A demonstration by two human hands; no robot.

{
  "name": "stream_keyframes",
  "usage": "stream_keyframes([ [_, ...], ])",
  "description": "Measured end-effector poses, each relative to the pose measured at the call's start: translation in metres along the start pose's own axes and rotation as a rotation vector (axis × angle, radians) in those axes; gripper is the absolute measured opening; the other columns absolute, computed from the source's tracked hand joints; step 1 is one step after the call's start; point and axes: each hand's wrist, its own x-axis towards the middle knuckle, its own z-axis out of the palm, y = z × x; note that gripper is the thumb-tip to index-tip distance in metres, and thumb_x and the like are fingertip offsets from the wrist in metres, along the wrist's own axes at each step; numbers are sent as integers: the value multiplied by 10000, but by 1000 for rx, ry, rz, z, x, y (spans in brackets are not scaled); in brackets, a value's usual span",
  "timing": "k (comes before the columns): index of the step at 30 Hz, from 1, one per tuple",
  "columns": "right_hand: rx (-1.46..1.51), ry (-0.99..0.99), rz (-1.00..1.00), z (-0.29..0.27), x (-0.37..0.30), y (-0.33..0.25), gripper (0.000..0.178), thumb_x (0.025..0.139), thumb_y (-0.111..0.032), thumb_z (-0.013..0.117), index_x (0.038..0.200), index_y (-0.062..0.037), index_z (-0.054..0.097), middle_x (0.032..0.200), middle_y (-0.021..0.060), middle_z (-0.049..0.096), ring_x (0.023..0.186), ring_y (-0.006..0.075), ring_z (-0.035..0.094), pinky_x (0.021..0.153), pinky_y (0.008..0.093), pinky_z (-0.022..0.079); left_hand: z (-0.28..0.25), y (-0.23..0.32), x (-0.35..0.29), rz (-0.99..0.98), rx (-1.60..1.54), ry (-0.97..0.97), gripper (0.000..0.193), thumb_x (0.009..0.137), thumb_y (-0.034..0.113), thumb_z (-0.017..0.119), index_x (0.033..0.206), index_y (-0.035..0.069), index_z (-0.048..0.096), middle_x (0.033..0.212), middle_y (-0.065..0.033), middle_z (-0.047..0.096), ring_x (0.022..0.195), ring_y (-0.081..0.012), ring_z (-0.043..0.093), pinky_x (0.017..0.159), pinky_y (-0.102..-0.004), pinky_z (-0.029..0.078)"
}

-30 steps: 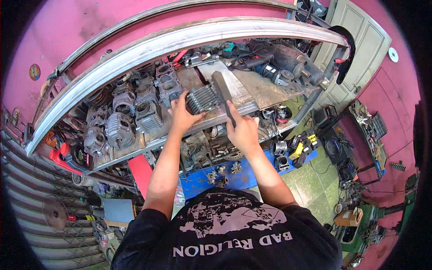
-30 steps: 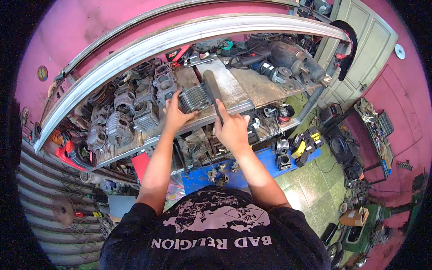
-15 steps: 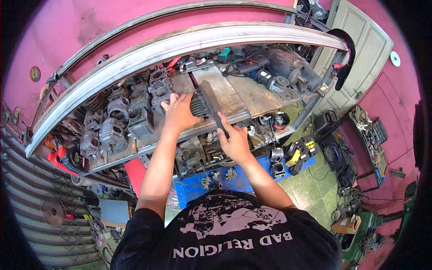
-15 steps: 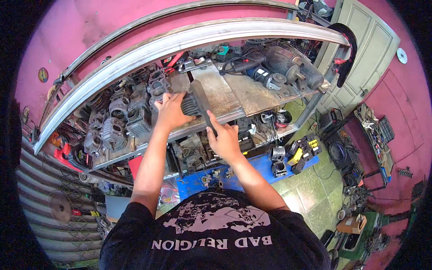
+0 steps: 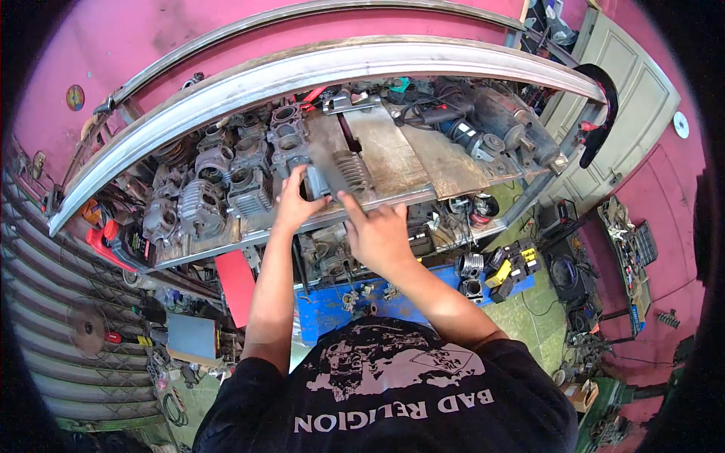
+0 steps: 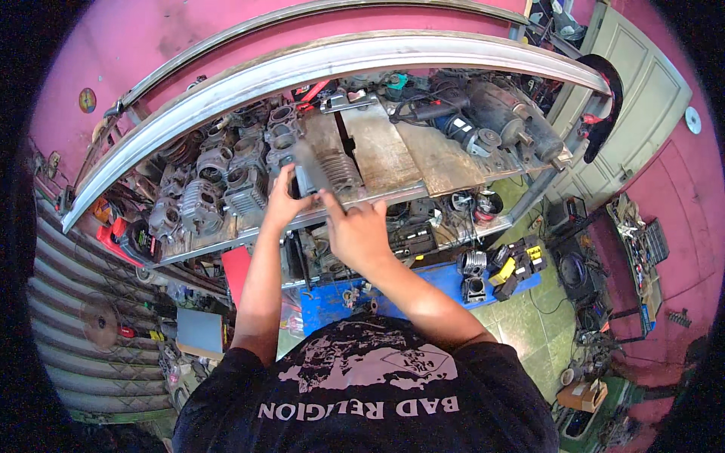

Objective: The person uses a metal file to scrape and clean the surfaces of several small metal engine parts. They pick up each part from a blue workbench, file the edges and faces, and then place the cleaned part onto a metal shelf above.

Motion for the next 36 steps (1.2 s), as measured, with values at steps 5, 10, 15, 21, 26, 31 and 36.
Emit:
stream_keyframes([
  [5,-47,-64,185,-5,5,14,626,895,-213,703,1497,-201,532,730,110,709,746,342,693,780,498,393,0,9,-5,-5,67,-16,981,641,308,994,1452,131,471,1299,-196,629,1264,-350,592,1085,-469,450],
  [10,4,130,8,9,-5,2,642,884,-192,712,1501,-179,535,735,107,712,764,319,684,805,487,386,4,9,-13,-37,125,-10,1096,623,360,1003,1525,130,424,1292,-230,625,1235,-371,602,1051,-469,474],
  [15,56,-12,47,-3,3,-17,643,867,-184,721,1485,-192,547,784,125,734,802,305,714,853,484,410,10,-4,-15,-79,113,29,1123,605,413,996,1535,163,419,1320,-180,631,1277,-363,559,1096,-543,353],
  [21,-67,-188,-15,-4,51,-37,451,904,-244,661,1346,-156,678,774,145,742,729,346,714,817,517,430,19,-29,-11,-35,24,61,1128,599,429,991,1545,177,430,1345,-183,613,1286,-373,543,1124,-558,301],
  [26,-114,-379,-81,-32,57,-30,476,918,-269,641,1381,-160,656,823,149,757,790,351,739,849,559,438,19,-22,-11,-63,7,16,1152,604,433,985,1566,170,408,1365,-209,600,1309,-383,532,1143,-553,292],
  [31,-117,-498,-51,-39,71,-49,505,933,-273,613,1426,-163,619,890,152,774,847,346,753,888,589,445,24,-42,-6,-112,79,23,1191,619,486,962,1584,108,374,1391,-232,587,1339,-386,522,1160,-570,272],
  [36,-152,-418,-16,-15,74,-54,511,955,-283,589,1451,-159,595,899,154,780,836,346,758,929,596,403,22,-61,10,-129,-20,-91,1186,621,507,948,1569,54,398,1383,-230,602,1359,-393,512,1167,-577,271],
])
